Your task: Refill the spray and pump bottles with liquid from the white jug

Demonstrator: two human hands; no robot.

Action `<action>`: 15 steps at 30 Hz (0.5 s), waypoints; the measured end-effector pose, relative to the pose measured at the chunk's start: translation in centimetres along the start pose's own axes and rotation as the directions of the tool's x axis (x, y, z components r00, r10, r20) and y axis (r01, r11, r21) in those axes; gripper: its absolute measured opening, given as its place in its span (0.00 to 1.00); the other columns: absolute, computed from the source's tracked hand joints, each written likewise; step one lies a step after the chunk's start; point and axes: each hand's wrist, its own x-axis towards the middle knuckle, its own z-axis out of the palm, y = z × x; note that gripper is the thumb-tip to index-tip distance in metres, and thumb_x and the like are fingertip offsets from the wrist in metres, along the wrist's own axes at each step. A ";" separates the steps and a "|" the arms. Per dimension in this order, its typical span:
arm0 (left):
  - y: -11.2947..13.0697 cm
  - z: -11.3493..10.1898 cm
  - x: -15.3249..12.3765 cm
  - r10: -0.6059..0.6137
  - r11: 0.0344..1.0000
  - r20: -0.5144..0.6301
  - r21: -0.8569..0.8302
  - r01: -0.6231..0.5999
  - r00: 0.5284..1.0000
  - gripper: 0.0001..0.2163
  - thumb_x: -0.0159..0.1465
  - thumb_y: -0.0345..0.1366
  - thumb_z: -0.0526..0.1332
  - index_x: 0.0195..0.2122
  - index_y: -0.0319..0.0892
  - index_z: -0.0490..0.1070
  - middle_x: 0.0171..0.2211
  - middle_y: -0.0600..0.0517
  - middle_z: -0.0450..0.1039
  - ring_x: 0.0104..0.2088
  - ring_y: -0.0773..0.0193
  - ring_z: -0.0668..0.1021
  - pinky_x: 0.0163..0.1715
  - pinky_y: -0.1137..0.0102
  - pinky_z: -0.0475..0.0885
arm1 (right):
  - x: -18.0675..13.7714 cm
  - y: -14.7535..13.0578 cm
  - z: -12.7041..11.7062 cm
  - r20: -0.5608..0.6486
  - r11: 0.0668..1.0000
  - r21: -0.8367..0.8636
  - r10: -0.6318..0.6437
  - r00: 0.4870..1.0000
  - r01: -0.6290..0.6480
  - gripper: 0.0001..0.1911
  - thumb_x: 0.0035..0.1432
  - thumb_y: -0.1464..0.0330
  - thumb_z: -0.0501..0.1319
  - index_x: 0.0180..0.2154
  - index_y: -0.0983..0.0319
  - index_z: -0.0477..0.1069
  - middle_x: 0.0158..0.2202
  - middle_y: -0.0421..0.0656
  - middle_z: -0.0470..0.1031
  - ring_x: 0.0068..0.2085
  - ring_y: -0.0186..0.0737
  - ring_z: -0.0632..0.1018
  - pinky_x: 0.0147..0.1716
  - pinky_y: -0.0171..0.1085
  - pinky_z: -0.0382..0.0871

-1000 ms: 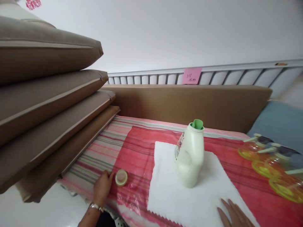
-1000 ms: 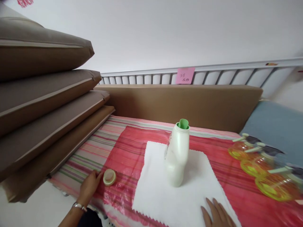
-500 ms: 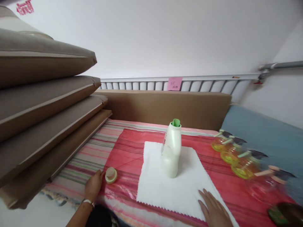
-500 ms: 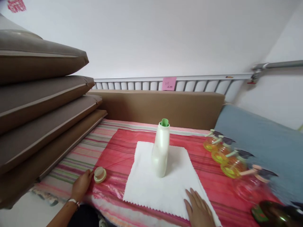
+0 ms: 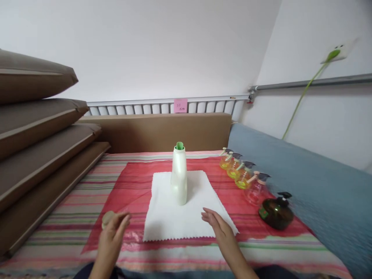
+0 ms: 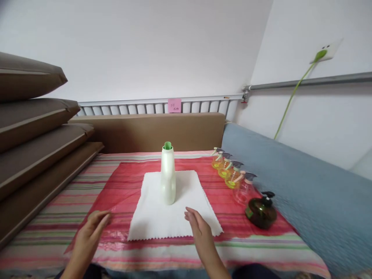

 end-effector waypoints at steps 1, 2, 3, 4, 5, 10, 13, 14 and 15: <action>2.3 1.3 -0.6 0.021 0.998 0.050 -0.061 -0.018 0.999 0.18 0.56 0.51 0.59 0.36 0.41 0.72 0.32 0.49 0.78 0.33 0.56 0.79 0.37 0.64 0.74 | -0.2 -1.1 0.3 0.025 0.999 0.054 -0.003 1.000 0.001 0.28 0.62 0.50 0.45 0.49 0.63 0.68 0.43 0.51 0.78 0.43 0.46 0.79 0.45 0.44 0.73; 4.4 2.5 -1.1 0.041 0.993 0.098 -0.113 -0.030 0.994 0.17 0.56 0.50 0.60 0.36 0.41 0.72 0.31 0.49 0.78 0.32 0.57 0.79 0.36 0.65 0.74 | -0.4 -2.2 0.4 0.042 0.993 0.119 -0.005 0.999 0.000 0.29 0.62 0.50 0.45 0.50 0.63 0.66 0.43 0.51 0.77 0.42 0.46 0.79 0.45 0.44 0.73; 6.3 3.4 -1.5 0.055 0.986 0.099 -0.159 -0.039 0.994 0.16 0.57 0.49 0.60 0.35 0.40 0.72 0.31 0.48 0.77 0.32 0.58 0.78 0.35 0.65 0.73 | -0.6 -3.1 0.4 0.054 0.983 0.182 -0.011 0.999 0.001 0.29 0.61 0.49 0.46 0.51 0.63 0.66 0.43 0.51 0.77 0.41 0.46 0.79 0.45 0.45 0.72; 8.0 4.2 -1.8 0.066 0.979 0.120 -0.201 -0.041 0.991 0.16 0.58 0.49 0.59 0.35 0.40 0.72 0.31 0.48 0.77 0.32 0.58 0.78 0.35 0.66 0.73 | -0.9 -4.0 0.2 0.058 0.970 0.242 -0.018 0.998 0.004 0.30 0.60 0.48 0.47 0.51 0.63 0.65 0.43 0.51 0.77 0.41 0.47 0.79 0.45 0.46 0.72; 9.4 4.8 -2.1 0.081 0.970 0.139 -0.240 -0.046 0.987 0.15 0.58 0.48 0.59 0.34 0.40 0.72 0.30 0.48 0.77 0.31 0.59 0.78 0.34 0.66 0.73 | -1.1 -4.9 0.0 0.059 0.956 0.293 -0.028 0.998 0.010 0.30 0.60 0.47 0.48 0.50 0.63 0.66 0.42 0.51 0.77 0.41 0.47 0.79 0.45 0.46 0.71; 14.4 7.3 -3.2 0.162 0.934 0.227 -0.349 -0.075 0.960 0.16 0.62 0.47 0.56 0.24 0.40 0.69 0.21 0.53 0.71 0.24 0.66 0.72 0.27 0.72 0.69 | -2.4 -8.6 -2.1 0.050 0.931 0.359 -0.086 0.995 0.062 0.28 0.60 0.48 0.48 0.48 0.61 0.67 0.42 0.50 0.76 0.40 0.46 0.78 0.44 0.46 0.71; 15.6 8.0 -4.0 0.165 0.917 0.232 -0.393 -0.062 0.959 0.16 0.63 0.47 0.55 0.25 0.41 0.67 0.20 0.56 0.67 0.20 0.70 0.68 0.22 0.74 0.66 | -3.3 -10.3 -3.0 -0.007 0.920 0.355 -0.176 0.984 0.167 0.25 0.63 0.51 0.47 0.53 0.59 0.62 0.43 0.48 0.75 0.40 0.43 0.78 0.44 0.44 0.70; 15.8 8.1 -4.2 0.167 0.914 0.218 -0.399 -0.068 0.962 0.14 0.63 0.46 0.55 0.28 0.41 0.68 0.20 0.56 0.67 0.19 0.70 0.68 0.21 0.75 0.66 | -3.6 -10.7 -3.2 -0.032 0.916 0.341 -0.214 0.976 0.212 0.24 0.64 0.53 0.47 0.55 0.58 0.59 0.43 0.47 0.75 0.41 0.42 0.78 0.44 0.43 0.69; 15.8 8.1 -4.5 0.173 0.913 0.197 -0.400 -0.082 0.965 0.12 0.62 0.46 0.56 0.33 0.42 0.69 0.21 0.57 0.68 0.19 0.70 0.68 0.20 0.75 0.66 | -3.8 -11.1 -3.4 -0.060 0.913 0.317 -0.251 0.966 0.257 0.24 0.64 0.55 0.49 0.58 0.56 0.55 0.43 0.45 0.75 0.40 0.41 0.77 0.44 0.43 0.69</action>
